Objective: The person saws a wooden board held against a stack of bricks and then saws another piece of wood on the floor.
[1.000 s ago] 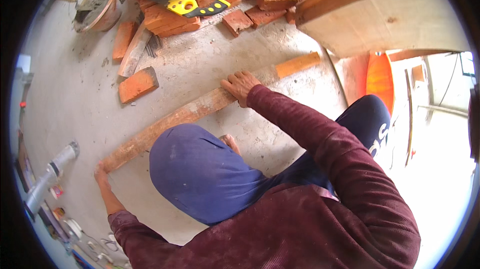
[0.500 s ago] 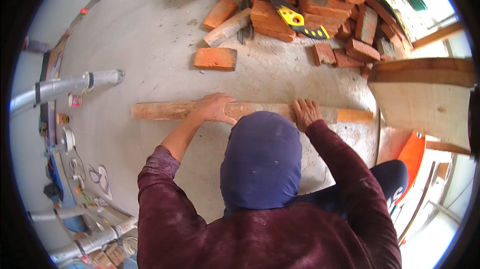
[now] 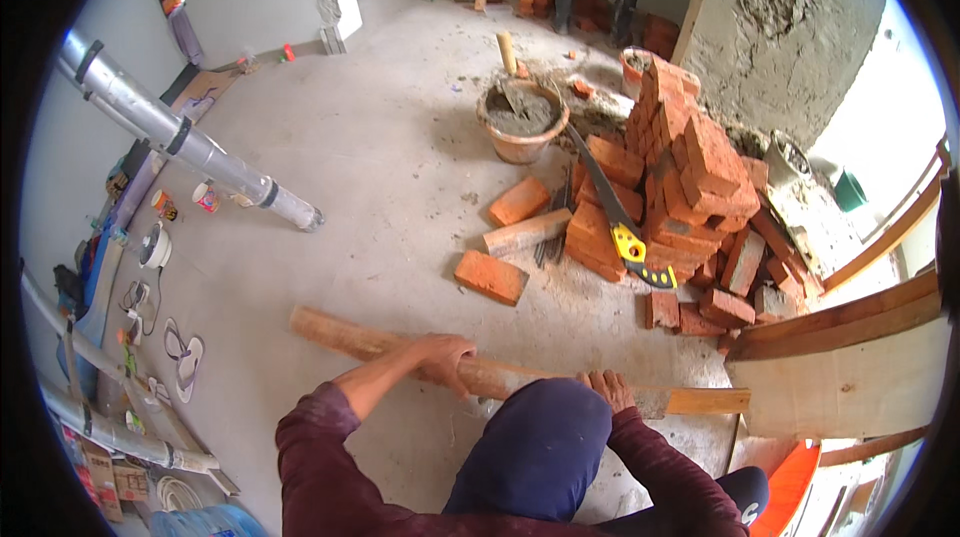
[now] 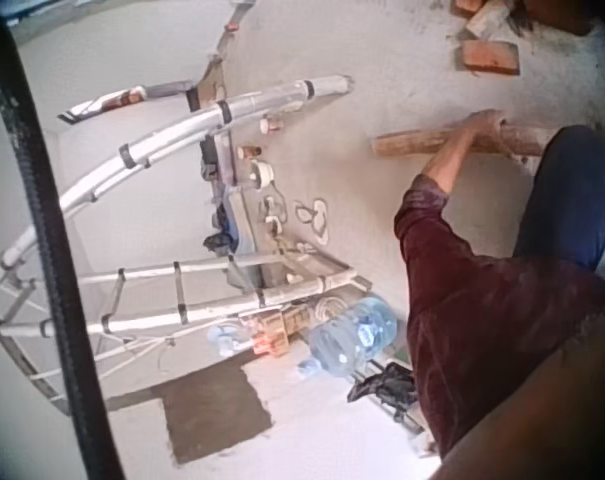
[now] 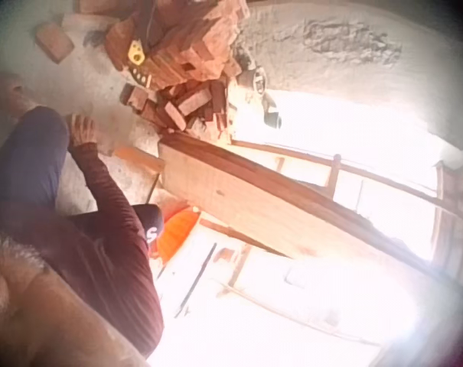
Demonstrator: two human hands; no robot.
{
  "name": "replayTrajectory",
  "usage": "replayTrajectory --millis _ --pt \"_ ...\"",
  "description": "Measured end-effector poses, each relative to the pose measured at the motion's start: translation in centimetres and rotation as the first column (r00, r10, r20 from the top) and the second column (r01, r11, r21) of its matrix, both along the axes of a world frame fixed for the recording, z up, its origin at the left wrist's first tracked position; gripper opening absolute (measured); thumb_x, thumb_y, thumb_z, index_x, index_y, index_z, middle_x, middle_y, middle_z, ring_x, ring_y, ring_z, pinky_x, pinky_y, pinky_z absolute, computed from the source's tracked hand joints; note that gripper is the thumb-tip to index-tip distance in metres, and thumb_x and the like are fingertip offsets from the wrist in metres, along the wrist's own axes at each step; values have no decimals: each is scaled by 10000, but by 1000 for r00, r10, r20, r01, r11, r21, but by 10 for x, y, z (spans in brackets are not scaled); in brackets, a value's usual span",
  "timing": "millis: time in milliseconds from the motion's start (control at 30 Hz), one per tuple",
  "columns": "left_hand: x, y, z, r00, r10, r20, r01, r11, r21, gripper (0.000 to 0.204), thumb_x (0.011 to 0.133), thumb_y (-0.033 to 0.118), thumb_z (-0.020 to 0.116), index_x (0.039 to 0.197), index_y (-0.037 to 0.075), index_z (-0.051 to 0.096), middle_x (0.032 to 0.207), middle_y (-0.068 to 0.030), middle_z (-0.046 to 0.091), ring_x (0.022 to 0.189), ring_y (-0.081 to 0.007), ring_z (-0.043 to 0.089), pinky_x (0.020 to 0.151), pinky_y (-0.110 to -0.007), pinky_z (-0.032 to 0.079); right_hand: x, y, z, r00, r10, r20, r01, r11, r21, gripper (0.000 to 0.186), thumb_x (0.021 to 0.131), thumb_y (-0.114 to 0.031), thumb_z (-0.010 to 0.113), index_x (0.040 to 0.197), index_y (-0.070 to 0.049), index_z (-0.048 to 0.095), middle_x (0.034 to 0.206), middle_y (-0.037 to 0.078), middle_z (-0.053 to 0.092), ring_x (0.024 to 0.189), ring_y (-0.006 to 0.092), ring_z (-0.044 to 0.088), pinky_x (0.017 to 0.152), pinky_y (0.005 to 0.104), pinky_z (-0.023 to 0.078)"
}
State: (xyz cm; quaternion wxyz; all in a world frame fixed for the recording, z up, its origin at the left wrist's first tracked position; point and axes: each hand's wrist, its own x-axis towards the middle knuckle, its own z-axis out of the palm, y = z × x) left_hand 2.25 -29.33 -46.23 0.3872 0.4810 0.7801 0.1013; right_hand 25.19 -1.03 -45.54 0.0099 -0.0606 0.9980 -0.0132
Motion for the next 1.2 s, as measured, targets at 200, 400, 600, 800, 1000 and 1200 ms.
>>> replayTrajectory --millis 200,400,600,800,1000,1200 --pt "23 -55 70 959 282 2 -282 959 44 806 527 524 850 1115 38 588 1046 -141 630 1006 -307 603 852 -399 468 -66 -10 97 935 335 -116 -320 938 134 392 736 -159 599 1113 -87 520 921 94 530 884 274 544 747 398 427" --pt "52 -96 147 789 611 -64 -602 790 113 803 545 326 886 1214 27 559 1167 -147 630 1076 -274 607 921 -377 469 -158 -47 183 706 626 -331 -550 779 300 430 655 -146 684 1058 -129 535 928 57 553 880 236 569 768 379 440" --pt "52 -159 95 653 709 267 -756 629 182 870 517 365 899 1223 -28 577 1123 -172 660 1047 -262 635 907 -362 484 -235 -108 165 704 700 -123 -655 706 269 492 619 -207 792 1043 -197 542 871 1 620 895 195 624 873 349 381" --pt "79 -209 46 473 861 186 -868 492 -70 816 545 302 892 1220 -34 580 1077 -144 679 995 -234 648 880 -357 498 -262 -173 68 633 774 36 -771 625 119 506 610 -237 816 1030 -215 535 913 9 642 946 193 632 914 370 345" --pt "79 -207 14 420 885 200 -873 455 -178 730 570 274 876 1172 -34 601 1042 -149 682 960 -237 650 868 -355 502 -274 -188 -23 625 778 58 -778 627 -33 520 640 -233 803 1081 -244 527 989 13 637 1026 204 611 974 414 321" --pt "67 -210 -37 445 860 250 -852 493 -177 731 553 273 890 1154 -32 609 1026 -146 684 940 -238 654 836 -358 507 -281 -181 -45 660 707 253 -713 696 -85 467 732 -163 723 1150 -254 535 1100 30 617 1162 214 550 1030 473 290"
